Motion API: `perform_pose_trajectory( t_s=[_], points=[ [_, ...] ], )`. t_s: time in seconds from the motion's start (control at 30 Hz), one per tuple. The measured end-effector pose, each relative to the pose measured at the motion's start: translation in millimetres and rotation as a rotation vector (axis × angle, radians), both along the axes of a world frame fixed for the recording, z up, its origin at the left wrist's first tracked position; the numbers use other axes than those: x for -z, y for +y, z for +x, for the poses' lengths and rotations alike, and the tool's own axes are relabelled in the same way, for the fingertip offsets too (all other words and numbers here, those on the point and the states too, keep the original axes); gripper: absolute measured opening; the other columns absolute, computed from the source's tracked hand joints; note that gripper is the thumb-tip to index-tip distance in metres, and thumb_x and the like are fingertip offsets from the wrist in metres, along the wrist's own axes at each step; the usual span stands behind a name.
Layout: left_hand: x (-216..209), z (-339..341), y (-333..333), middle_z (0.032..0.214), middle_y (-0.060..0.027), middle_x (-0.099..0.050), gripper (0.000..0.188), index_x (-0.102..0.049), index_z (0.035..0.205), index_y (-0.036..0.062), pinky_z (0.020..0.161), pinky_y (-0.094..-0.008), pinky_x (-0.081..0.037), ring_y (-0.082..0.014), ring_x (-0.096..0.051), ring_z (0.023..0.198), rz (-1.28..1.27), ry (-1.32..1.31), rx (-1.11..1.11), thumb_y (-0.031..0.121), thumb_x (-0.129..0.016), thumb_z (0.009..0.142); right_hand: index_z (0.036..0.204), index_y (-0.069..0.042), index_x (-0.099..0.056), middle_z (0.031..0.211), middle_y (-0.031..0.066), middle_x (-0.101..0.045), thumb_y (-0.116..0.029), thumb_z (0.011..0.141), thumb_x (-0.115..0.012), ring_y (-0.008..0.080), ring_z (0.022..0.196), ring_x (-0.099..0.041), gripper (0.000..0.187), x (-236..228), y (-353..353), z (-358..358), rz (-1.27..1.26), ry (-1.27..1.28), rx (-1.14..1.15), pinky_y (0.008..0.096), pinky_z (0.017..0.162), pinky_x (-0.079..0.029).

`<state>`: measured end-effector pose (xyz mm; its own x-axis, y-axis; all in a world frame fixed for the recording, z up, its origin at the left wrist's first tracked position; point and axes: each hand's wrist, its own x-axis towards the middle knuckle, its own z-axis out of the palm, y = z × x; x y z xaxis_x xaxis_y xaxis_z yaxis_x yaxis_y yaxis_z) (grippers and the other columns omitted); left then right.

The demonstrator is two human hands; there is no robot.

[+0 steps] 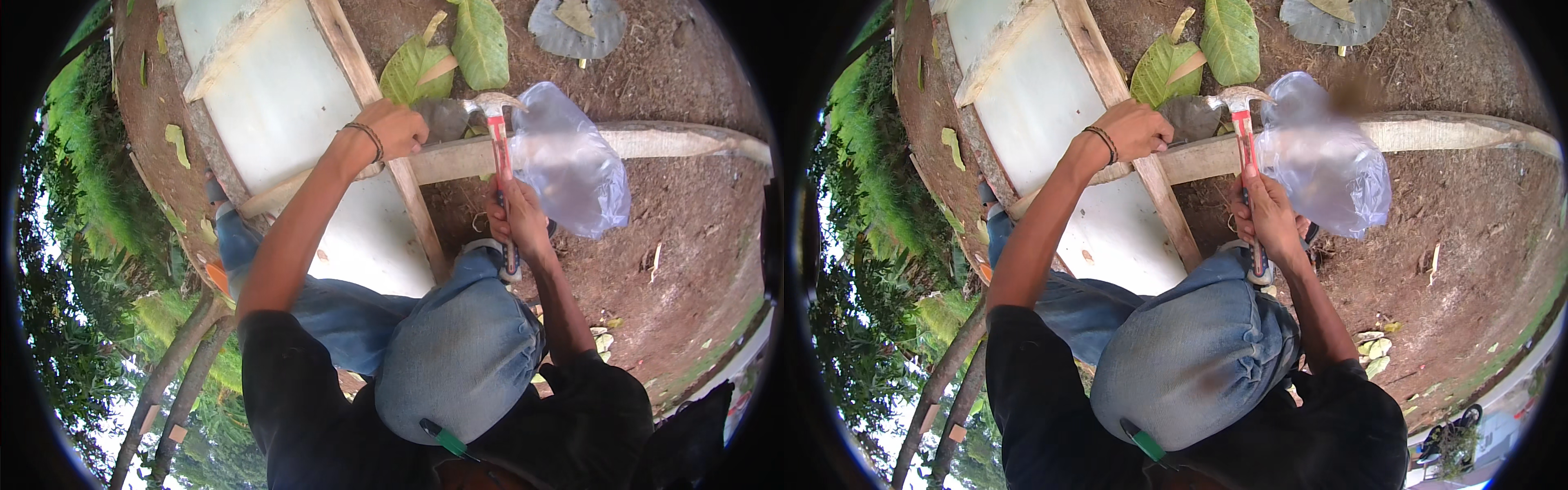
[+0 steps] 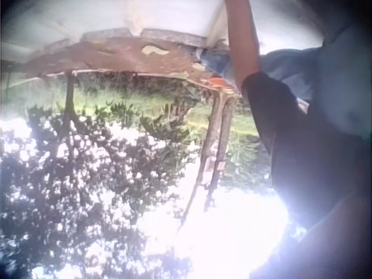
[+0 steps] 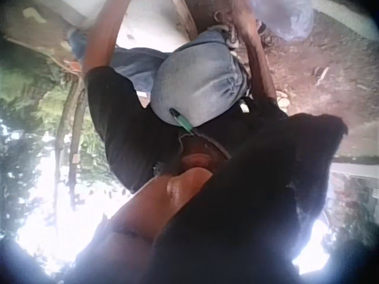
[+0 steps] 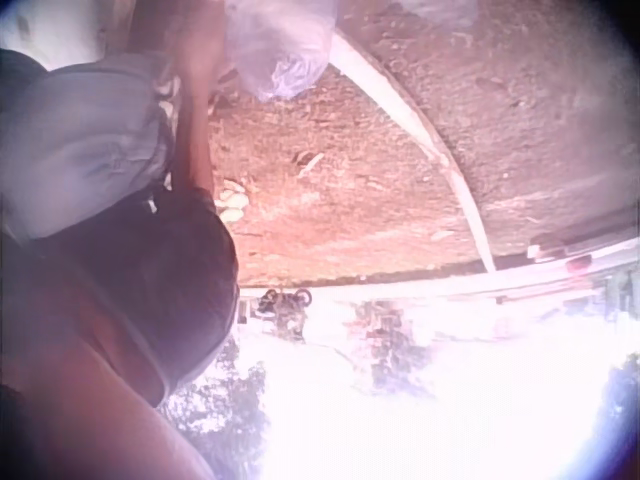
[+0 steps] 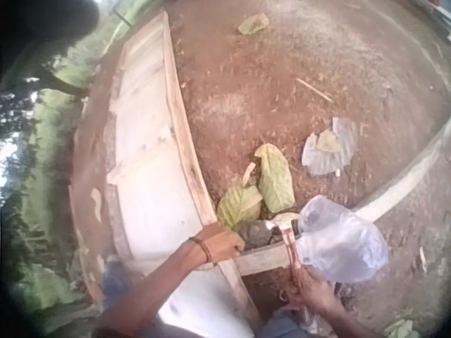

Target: The person assembles a wooden frame by hammering nails into wooden planks and sawing a plank to size. They position the planks, hammer nails to secure them, and use a hand saw to cut a plank before attaching it to the frame.

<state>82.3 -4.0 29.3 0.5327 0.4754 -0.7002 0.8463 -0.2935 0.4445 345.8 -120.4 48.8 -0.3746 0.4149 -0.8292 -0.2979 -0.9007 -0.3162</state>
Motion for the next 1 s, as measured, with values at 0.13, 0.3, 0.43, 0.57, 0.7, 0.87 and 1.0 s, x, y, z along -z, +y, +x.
perform_pose_trajectory(
  t_s=[0.13,0.3,0.43,0.57,0.7,0.87,1.0],
  points=[
    [-3,-3,5,0.074,-0.0113,-0.073,0.01,-0.078,0.086,0.0072,0.07,-0.0406,-0.053,-0.0295,-0.07,0.07,-0.076,-0.02,-0.064,0.015,-0.073,0.083,0.097,-0.009,-0.05,0.064,-0.0027,-0.041,-0.051,0.109,-0.044,0.0051,0.044,-0.037,0.044,-13,14,10,-0.021,-0.025,0.052,0.0224,0.039,-0.032],
    [2,-10,2,0.07,-0.011,-0.071,0.009,-0.079,0.084,0.0082,0.071,-0.0401,-0.053,-0.0296,-0.069,0.068,0.008,-0.084,-0.094,0.015,-0.074,0.082,0.098,-0.01,-0.049,0.064,-0.0025,-0.04,-0.052,0.108,-0.044,0.005,0.043,-0.035,0.044,-20,5,4,0.003,0.002,0.12,0.0223,0.038,-0.031],
    [2,-8,-3,0.07,-0.0122,-0.071,0.008,-0.079,0.082,0.0084,0.073,-0.0406,-0.053,-0.0311,-0.068,0.067,0.105,-0.085,-0.048,0.015,-0.074,0.08,0.099,-0.01,-0.05,0.064,-0.0019,-0.041,-0.049,0.109,-0.045,0.0063,0.044,-0.036,0.041,-19,-11,-5,-0.056,0.075,0.024,0.0234,0.039,-0.032],
    [2,-11,-4,0.071,-0.0123,-0.071,0.008,-0.08,0.082,0.0102,0.075,-0.0411,-0.054,-0.0316,-0.068,0.069,0.089,-0.102,-0.071,0.016,-0.075,0.079,0.101,-0.009,-0.051,0.065,-0.0029,-0.04,-0.04,0.111,-0.044,0.0048,0.045,-0.034,0.033,-18,-18,-8,-0.111,0.013,0.043,0.0223,0.038,-0.029],
    [2,-7,-2,0.072,-0.0101,-0.073,0.005,-0.081,0.079,0.0148,0.075,-0.041,-0.055,-0.0295,-0.071,0.071,0.053,-0.037,-0.051,0.018,-0.077,0.08,0.1,-0.01,-0.051,0.066,-0.0029,-0.039,-0.043,0.11,-0.045,0.0053,0.045,-0.034,0.035,-14,-20,-9,-0.112,-0.053,0.242,0.0228,0.039,-0.03],
    [0,-7,-4,0.068,-0.0133,-0.068,0.008,-0.078,0.078,0.0081,0.072,-0.0412,-0.049,-0.0321,-0.064,0.064,0.096,-0.11,-0.016,0.015,-0.074,0.078,0.099,-0.012,-0.05,0.064,-0.0009,-0.041,-0.049,0.109,-0.045,0.0076,0.044,-0.036,0.038,-22,-26,-23,-0.184,0.008,0.067,0.025,0.04,-0.033],
    [7,-12,-8,0.067,-0.0116,-0.069,0.007,-0.079,0.078,0.0109,0.079,-0.0417,-0.047,-0.0318,-0.064,0.065,0.086,-0.116,-0.048,0.016,-0.075,0.078,0.099,-0.013,-0.051,0.064,-0.0014,-0.041,-0.046,0.11,-0.045,0.0066,0.044,-0.036,0.035,-18,-16,-11,-0.185,0.0,0.13,0.0248,0.039,-0.032]
  ],
)
